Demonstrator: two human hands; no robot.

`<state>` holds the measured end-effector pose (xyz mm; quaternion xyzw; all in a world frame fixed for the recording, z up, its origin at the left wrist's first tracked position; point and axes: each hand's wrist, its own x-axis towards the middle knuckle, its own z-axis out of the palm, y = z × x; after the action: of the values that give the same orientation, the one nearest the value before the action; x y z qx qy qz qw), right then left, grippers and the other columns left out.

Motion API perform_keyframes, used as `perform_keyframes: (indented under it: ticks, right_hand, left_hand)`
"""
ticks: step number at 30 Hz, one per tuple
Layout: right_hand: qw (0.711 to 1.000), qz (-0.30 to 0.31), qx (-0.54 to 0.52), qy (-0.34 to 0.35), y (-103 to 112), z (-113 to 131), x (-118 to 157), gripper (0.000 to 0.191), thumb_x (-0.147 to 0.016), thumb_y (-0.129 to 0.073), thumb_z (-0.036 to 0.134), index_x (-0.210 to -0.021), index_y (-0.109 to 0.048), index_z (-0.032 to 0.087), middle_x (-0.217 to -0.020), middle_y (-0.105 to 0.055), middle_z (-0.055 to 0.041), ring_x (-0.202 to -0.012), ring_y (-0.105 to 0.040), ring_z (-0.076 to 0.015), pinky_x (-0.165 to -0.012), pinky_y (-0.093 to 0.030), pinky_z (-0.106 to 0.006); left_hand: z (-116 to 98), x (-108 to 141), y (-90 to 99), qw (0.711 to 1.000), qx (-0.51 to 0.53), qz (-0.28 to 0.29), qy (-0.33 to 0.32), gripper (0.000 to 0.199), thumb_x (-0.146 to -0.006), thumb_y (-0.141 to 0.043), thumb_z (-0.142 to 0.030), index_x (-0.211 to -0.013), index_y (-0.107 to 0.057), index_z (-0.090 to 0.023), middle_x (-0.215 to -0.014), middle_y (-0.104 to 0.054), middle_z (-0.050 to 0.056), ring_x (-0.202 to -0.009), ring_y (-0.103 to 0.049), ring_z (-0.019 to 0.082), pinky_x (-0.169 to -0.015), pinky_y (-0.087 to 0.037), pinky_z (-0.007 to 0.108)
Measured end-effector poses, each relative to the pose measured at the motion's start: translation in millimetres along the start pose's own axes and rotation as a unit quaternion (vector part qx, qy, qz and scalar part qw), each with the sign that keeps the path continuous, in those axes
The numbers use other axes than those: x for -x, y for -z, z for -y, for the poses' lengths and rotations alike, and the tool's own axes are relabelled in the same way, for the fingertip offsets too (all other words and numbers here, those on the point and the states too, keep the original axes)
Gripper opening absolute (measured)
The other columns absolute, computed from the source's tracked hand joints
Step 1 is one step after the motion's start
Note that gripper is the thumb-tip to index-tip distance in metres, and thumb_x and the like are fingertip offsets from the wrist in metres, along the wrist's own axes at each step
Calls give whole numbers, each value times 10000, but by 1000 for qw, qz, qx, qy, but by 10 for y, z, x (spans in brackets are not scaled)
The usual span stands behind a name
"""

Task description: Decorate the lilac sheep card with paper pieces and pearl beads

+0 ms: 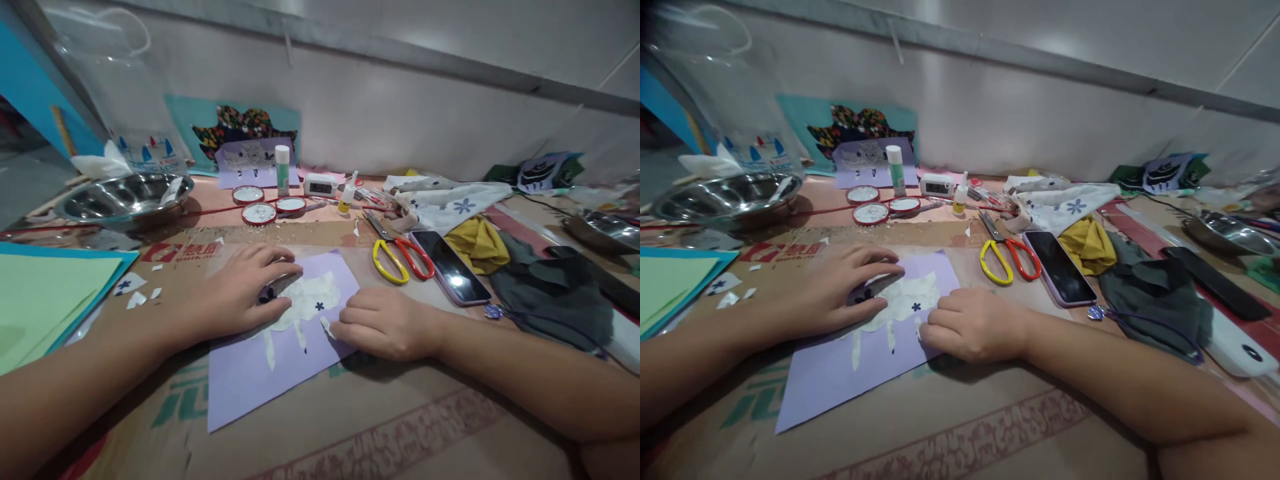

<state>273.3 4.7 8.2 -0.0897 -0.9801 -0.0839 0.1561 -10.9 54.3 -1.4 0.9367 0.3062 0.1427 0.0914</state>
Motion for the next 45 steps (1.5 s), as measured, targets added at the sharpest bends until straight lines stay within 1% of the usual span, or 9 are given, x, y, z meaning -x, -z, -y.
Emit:
perform_keyframes:
  ticks: [5,11,21,24,28,31,35,39,45]
  right_hand:
    - [1000,6,-15,-24,13,3,-32,300,-1034,-361,134,-945,-646,109,-731,-648,-47,-647,-522,-178,-606,-371,-318]
    - [999,15,-25,-33,18,-3,-44,290,-1037,-366,136,-960,-644,108,-723,-642,-42,-647,-521,-176,-609,-375,-318]
    - [999,18,-20,-31,32,-13,-34,284,-1038,-368,136,-948,-637,120,-751,-658,-48,-672,-538,-169,-622,-385,-312]
    - [999,23,-18,-31,28,-16,-38,275,-1036,-373,136,-953,-635,125,-752,-655,-46,-674,-532,-166,-629,-384,-309]
    - [999,18,-22,-32,14,-20,-40,255,-1031,-392,138,-963,-636,119,-749,-647,-43,-671,-527,-166,-629,-381,-308]
    - [999,16,-22,-31,6,-22,-36,265,-1032,-386,135,-962,-641,114,-747,-646,-42,-669,-522,-169,-625,-379,-308]
    - [999,19,-13,-29,5,-22,-27,254,-1028,-397,137,-957,-640,123,-761,-649,-42,-677,-518,-166,-624,-371,-308]
    - [999,20,-8,-27,-4,-20,-26,198,-1013,-440,138,-959,-630,118,-767,-638,-38,-675,-518,-162,-617,-349,-308]
    - [999,20,-16,-37,-12,-14,-34,187,-1010,-452,147,-961,-632,133,-722,-601,-15,-649,-486,-155,-607,-322,-305]
  left_hand:
    - [39,-1,-49,1000,8,-13,-21,392,-942,-546,-412,-1300,-589,-258,-1330,-566,88,-1239,-513,300,-1045,-377,492]
    - [31,6,-55,999,21,-20,-25,388,-941,-555,-377,-1311,-573,-263,-1338,-553,93,-1243,-509,290,-1050,-384,488]
    - [18,-5,-49,999,40,-19,-30,341,-932,-569,-343,-1258,-609,-254,-1287,-576,84,-1209,-528,276,-1037,-403,486]
    - [4,5,-50,998,35,-34,-47,339,-934,-577,-309,-1268,-602,-256,-1286,-576,86,-1196,-532,266,-1024,-403,469]
    - [-90,17,-37,994,41,-62,-83,262,-945,-561,-227,-1194,-639,-258,-1223,-604,75,-1140,-548,243,-1001,-399,439]
    - [-186,20,-27,992,54,-42,-106,257,-948,-546,-208,-1178,-649,-256,-1201,-607,75,-1132,-547,245,-989,-403,437]
    - [-266,19,-24,991,51,-3,-121,321,-967,-490,-185,-1238,-628,-288,-1221,-591,73,-1154,-526,259,-996,-397,461]
    - [-273,21,-38,991,60,33,-118,385,-964,-458,-144,-1280,-603,-309,-1230,-584,67,-1186,-503,265,-1021,-399,468]
    - [-261,25,-48,991,59,46,-108,404,-946,-452,-129,-1275,-604,-308,-1219,-585,69,-1179,-512,268,-1032,-408,473]
